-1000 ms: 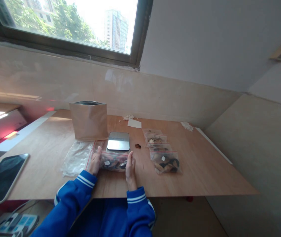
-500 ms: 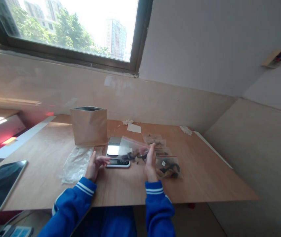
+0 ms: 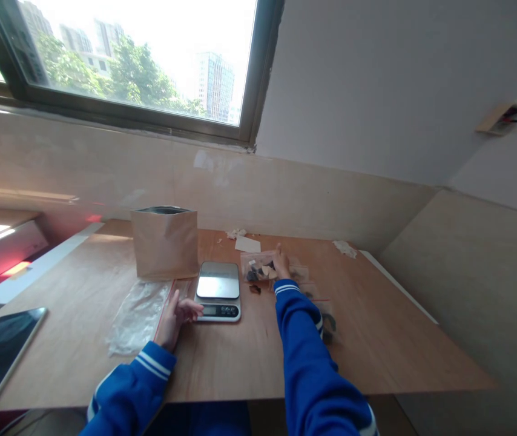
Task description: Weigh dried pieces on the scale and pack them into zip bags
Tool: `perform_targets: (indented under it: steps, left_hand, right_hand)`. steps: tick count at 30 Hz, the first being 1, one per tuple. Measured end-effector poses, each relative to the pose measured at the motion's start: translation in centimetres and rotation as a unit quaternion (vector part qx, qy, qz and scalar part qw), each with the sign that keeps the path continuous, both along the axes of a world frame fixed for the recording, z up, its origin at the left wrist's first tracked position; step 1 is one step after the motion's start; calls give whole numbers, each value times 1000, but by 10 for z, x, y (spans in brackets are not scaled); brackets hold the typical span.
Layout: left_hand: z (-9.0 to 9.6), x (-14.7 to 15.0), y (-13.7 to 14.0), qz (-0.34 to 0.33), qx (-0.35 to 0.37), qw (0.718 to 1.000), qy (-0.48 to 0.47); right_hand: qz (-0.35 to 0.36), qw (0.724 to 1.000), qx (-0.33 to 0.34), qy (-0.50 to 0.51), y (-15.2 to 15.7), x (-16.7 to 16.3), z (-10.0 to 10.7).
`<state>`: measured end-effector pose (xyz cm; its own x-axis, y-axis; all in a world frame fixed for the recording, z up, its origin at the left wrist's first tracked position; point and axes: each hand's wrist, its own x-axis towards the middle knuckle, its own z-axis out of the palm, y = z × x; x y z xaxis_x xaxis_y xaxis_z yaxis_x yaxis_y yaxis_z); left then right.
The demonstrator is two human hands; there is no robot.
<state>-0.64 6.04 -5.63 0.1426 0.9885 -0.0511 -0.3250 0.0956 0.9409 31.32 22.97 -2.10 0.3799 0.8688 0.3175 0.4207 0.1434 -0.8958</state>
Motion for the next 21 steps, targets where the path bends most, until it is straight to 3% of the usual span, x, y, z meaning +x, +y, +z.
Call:
perform_targets:
  steps: [6, 8, 11, 13, 17, 21]
  left_hand:
    - [2, 1, -1, -3, 2, 1000, 3]
    - [3, 1, -1, 21, 3, 1000, 1]
    - [6, 1, -2, 66, -1, 998, -19]
    - [7, 1, -2, 91, -2, 995, -31]
    - [3, 1, 0, 109, 10, 994, -29]
    - [-2, 1, 1, 108, 21, 994, -17]
  right_hand:
    - [-59, 993, 6, -103, -24, -18, -2]
    - [26, 984, 0, -176, -41, -25, -6]
    - [202, 924, -20, -325, -72, -36, -24]
    - [195, 900, -18, -389, -90, -42, -39]
    - [146, 914, -8, -378, -107, -51, -55]
    - [176, 947, 26, -266, -100, -63, -34]
